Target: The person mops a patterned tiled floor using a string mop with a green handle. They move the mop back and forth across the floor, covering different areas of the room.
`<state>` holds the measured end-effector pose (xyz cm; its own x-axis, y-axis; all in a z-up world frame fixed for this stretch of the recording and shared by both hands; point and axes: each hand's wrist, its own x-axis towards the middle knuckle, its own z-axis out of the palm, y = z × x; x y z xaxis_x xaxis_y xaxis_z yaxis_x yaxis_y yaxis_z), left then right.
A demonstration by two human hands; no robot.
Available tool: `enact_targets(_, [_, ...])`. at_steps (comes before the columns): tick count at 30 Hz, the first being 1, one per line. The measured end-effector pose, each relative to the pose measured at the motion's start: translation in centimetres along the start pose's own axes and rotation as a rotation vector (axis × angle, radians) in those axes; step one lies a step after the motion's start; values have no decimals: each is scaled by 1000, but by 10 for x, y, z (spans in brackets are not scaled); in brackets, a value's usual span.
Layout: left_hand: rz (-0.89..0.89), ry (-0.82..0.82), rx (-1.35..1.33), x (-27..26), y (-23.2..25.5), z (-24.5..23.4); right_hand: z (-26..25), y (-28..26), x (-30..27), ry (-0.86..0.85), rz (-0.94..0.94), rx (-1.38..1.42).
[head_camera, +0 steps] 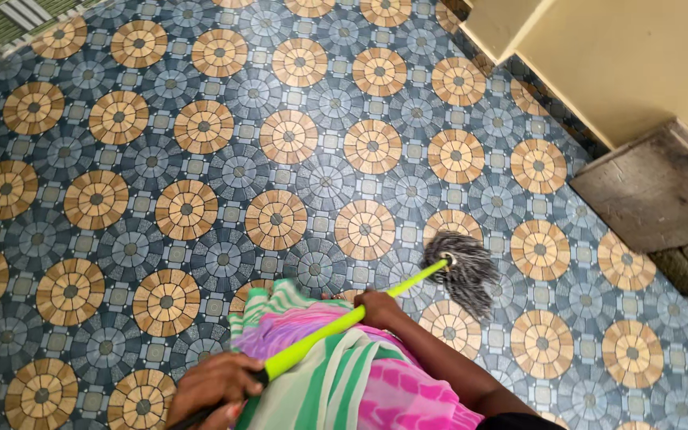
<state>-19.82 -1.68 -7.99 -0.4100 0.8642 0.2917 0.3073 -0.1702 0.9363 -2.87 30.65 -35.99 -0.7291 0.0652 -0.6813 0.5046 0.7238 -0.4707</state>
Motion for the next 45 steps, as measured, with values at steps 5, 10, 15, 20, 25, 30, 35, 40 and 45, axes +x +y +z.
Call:
enact_targets(5, [247,-27,297,-48,13,-2,-18,-54,14,-69,-296,-58])
enact_targets(10, [-36,61,410,-96,41,27,-23,-105,30,-108,-474,-200])
enact_targets(15, [35,-35,519,-142,54,34,18,-148,52,-71,-589,-194])
enact_targets(20, [15,-71,633,-205,78,45,79,-194,59,-31,-775,-155])
enact_targets(25, [12,-79,803,-281,109,21,133,-243,27,-100,-709,-126])
enact_targets(30, [72,-170,853,-329,135,-23,168,-256,-19,-36,-597,-135])
enact_targets(35, [157,-32,703,-304,151,-30,179,-237,-67,92,-309,-174])
enact_targets(40, [275,260,342,-261,134,24,189,-179,-93,166,-82,-147])
enact_targets(45, [241,207,106,-250,84,62,212,-106,-106,327,147,17])
